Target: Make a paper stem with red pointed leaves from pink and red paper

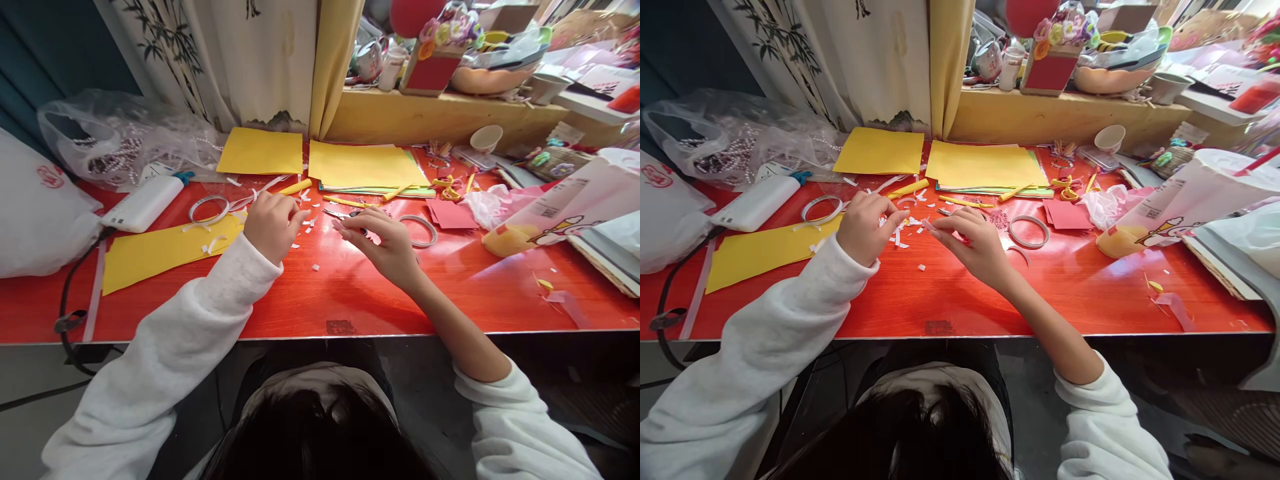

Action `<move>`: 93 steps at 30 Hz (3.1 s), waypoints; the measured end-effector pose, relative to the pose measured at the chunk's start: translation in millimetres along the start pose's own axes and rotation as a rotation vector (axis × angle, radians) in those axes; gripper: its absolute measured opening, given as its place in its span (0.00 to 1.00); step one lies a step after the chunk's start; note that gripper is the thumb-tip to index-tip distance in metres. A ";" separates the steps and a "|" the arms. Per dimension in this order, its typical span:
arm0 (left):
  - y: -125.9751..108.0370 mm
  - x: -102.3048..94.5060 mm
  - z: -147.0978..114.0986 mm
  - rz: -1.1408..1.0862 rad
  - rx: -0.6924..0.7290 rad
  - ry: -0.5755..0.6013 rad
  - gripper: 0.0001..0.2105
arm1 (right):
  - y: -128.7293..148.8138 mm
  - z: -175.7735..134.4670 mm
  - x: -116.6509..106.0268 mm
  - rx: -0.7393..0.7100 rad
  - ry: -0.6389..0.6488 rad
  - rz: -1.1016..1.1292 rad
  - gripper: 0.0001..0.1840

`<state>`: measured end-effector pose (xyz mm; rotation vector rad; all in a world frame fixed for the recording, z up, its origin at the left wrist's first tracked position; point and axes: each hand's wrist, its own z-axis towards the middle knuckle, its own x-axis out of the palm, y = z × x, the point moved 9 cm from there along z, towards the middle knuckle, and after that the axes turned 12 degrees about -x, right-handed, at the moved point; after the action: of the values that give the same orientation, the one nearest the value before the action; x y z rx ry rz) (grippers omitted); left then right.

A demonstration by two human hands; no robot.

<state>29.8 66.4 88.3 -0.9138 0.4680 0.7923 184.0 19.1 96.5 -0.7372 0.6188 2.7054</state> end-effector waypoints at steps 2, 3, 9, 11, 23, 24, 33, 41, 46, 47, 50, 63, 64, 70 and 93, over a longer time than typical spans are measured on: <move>-2.0 5.1 -2.2 0.008 0.031 0.029 0.05 | 3.2 0.2 -0.7 -0.057 -0.007 -0.046 0.04; -5.2 9.2 -4.2 -0.044 0.051 0.085 0.09 | 5.6 0.1 -1.7 -0.091 -0.017 -0.074 0.04; -42.7 27.2 -27.6 -0.672 0.189 0.509 0.13 | 20.8 -2.3 -9.2 -0.238 -0.117 -0.233 0.09; -46.6 27.1 -30.5 -0.764 0.188 0.515 0.11 | 21.8 -3.2 -10.6 -0.233 -0.139 -0.248 0.10; -19.4 -8.2 -13.7 -0.993 0.041 0.094 0.06 | 7.5 -10.8 -29.3 -0.024 -0.307 0.034 0.12; -17.4 -13.3 -13.1 -0.990 0.055 0.044 0.05 | 5.1 -10.4 -26.3 -0.002 -0.281 0.090 0.12; -25.4 3.6 -17.7 -0.949 0.129 0.215 0.06 | -25.8 -24.5 50.2 0.464 -0.090 0.954 0.16; -14.2 36.8 -21.2 -1.161 -0.231 0.425 0.10 | -26.2 -21.1 36.3 0.443 -0.265 0.942 0.07; -5.5 37.9 -22.8 -1.177 -0.337 0.355 0.16 | -26.1 -21.1 34.3 0.414 -0.251 0.857 0.07; -5.0 36.3 -22.8 -1.168 -0.332 0.331 0.16 | -26.1 -21.0 33.9 0.406 -0.254 0.854 0.06; -6.5 30.0 -23.6 -1.141 -0.290 0.266 0.12 | -25.8 -19.9 33.9 0.394 -0.263 0.876 0.04; -44.3 -7.4 -37.6 -0.637 0.175 0.029 0.07 | -30.8 -24.9 36.2 0.603 -0.267 0.988 0.09; -45.3 -9.0 -38.1 -0.604 0.190 0.013 0.06 | -29.4 -24.6 36.0 0.603 -0.263 0.972 0.09; -52.5 -14.7 -42.4 -0.480 0.315 -0.069 0.04 | -21.9 -21.7 36.7 0.553 -0.233 0.931 0.11; -62.1 -12.6 -50.9 -0.207 0.507 -0.232 0.04 | -20.1 -20.3 34.9 0.454 -0.128 0.725 0.13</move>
<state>68.2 -4.0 101.1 -0.3842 0.3398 0.5436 170.6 32.1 55.5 -0.2358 1.6564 2.9781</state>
